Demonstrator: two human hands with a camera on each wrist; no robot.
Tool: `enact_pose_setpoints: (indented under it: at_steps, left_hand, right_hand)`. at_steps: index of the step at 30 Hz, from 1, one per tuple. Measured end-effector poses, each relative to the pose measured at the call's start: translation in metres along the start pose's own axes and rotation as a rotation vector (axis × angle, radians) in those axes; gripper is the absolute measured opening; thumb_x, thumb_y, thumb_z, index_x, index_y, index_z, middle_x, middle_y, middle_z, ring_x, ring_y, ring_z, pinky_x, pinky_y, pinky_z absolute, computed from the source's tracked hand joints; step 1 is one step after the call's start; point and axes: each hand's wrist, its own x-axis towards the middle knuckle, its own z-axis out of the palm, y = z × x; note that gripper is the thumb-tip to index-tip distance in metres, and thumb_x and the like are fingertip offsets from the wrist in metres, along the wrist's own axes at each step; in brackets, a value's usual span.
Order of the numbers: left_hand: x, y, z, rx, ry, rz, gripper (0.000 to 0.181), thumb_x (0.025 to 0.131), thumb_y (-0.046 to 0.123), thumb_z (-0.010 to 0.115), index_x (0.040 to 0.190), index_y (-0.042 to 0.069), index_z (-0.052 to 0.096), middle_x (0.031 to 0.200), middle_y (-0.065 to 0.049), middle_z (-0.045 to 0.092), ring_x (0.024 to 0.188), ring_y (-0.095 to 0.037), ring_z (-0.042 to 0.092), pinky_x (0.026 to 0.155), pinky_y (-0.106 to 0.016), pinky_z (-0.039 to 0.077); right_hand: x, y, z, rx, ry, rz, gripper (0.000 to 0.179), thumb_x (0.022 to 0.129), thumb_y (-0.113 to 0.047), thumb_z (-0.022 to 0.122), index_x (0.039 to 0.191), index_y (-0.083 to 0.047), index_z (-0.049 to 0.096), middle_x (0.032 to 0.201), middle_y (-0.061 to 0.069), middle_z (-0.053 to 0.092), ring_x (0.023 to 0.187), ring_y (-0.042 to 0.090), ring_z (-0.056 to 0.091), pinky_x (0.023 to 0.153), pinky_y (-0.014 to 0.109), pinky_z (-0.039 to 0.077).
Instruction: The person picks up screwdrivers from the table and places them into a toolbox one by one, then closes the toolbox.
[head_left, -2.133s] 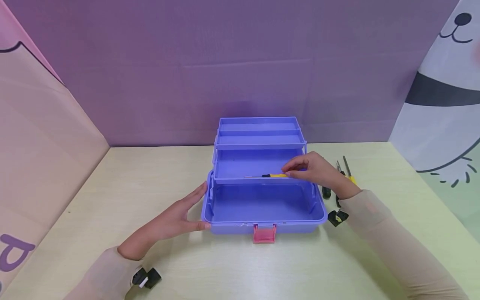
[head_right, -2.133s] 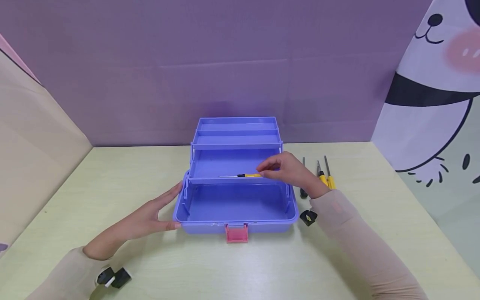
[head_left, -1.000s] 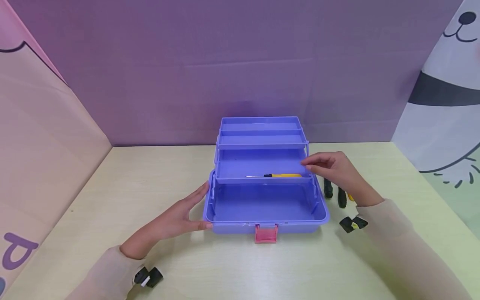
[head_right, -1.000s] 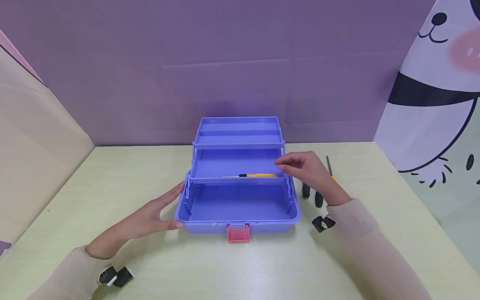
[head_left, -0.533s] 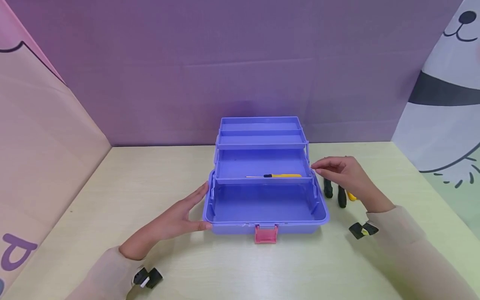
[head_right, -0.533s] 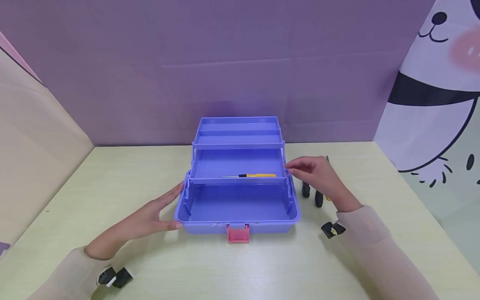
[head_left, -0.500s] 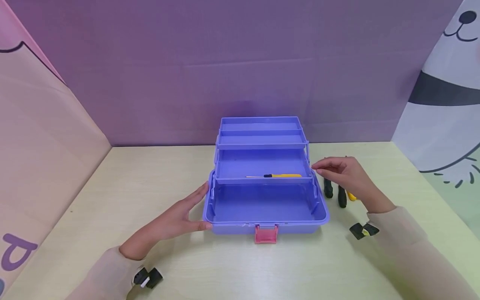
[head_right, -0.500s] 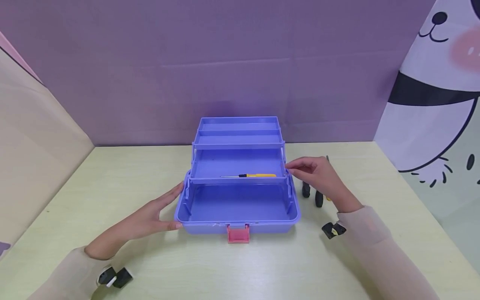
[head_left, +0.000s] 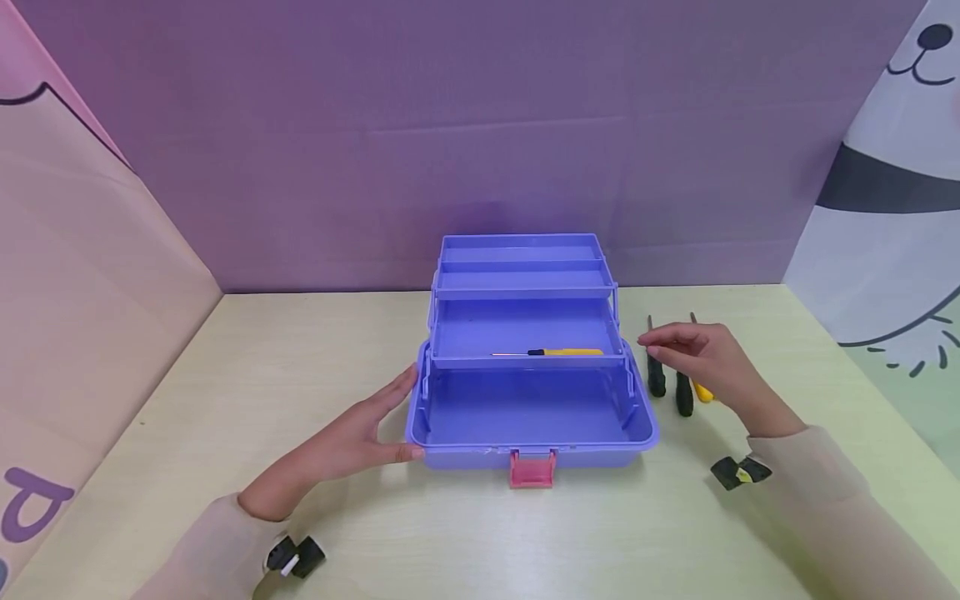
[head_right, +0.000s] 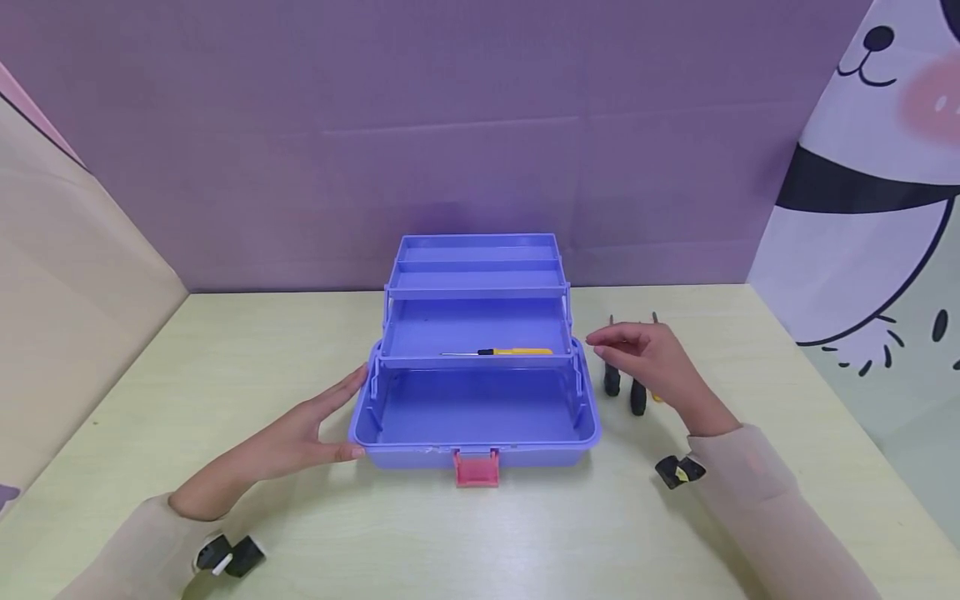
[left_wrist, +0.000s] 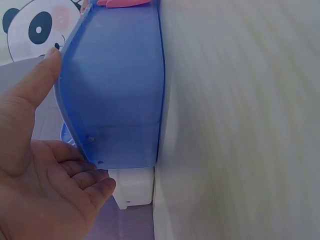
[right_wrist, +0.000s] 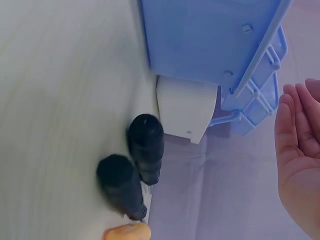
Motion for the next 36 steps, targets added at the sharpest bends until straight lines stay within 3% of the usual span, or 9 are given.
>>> enact_pose_setpoints:
  at_steps: [13, 20, 30, 36]
  left_hand:
    - [0.0, -0.001, 0.0, 0.006, -0.002, 0.005, 0.096, 0.082, 0.033, 0.074, 0.151, 0.005, 0.013, 0.157, -0.014, 0.012, 0.142, -0.037, 0.014, 0.109, -0.056, 0.023]
    - [0.0, 0.0, 0.001, 0.003, -0.003, -0.003, 0.096, 0.082, 0.033, 0.073, 0.151, 0.006, 0.012, 0.157, -0.013, 0.012, 0.142, -0.037, 0.014, 0.109, -0.055, 0.023]
    - [0.0, 0.001, -0.001, -0.011, -0.004, 0.003, 0.097, 0.081, 0.034, 0.074, 0.151, 0.007, 0.012, 0.157, -0.011, 0.011, 0.142, -0.035, 0.014, 0.109, -0.055, 0.024]
    - [0.0, 0.001, -0.001, -0.03, -0.008, -0.006, 0.1, 0.08, 0.033, 0.075, 0.152, 0.009, 0.011, 0.158, -0.007, 0.01, 0.143, -0.03, 0.012, 0.112, -0.051, 0.021]
  right_hand:
    - [-0.011, 0.01, -0.009, -0.042, 0.065, 0.05, 0.027, 0.091, -0.015, 0.063, 0.11, 0.004, 0.065, 0.096, -0.022, 0.066, 0.089, 0.004, 0.063, 0.076, 0.012, 0.051]
    - [-0.018, 0.017, -0.017, -0.049, 0.143, 0.137, 0.031, 0.094, -0.022, 0.059, 0.115, 0.001, 0.064, 0.099, -0.025, 0.065, 0.094, -0.006, 0.058, 0.08, 0.007, 0.046]
    - [-0.022, 0.022, -0.023, -0.086, 0.195, 0.27, 0.042, 0.096, -0.033, 0.054, 0.123, -0.001, 0.059, 0.1, -0.028, 0.06, 0.097, -0.008, 0.05, 0.08, 0.004, 0.041]
    - [-0.023, 0.025, -0.024, -0.044, 0.231, 0.3, 0.043, 0.096, -0.031, 0.055, 0.124, 0.001, 0.057, 0.098, -0.032, 0.055, 0.096, -0.008, 0.05, 0.079, 0.002, 0.041]
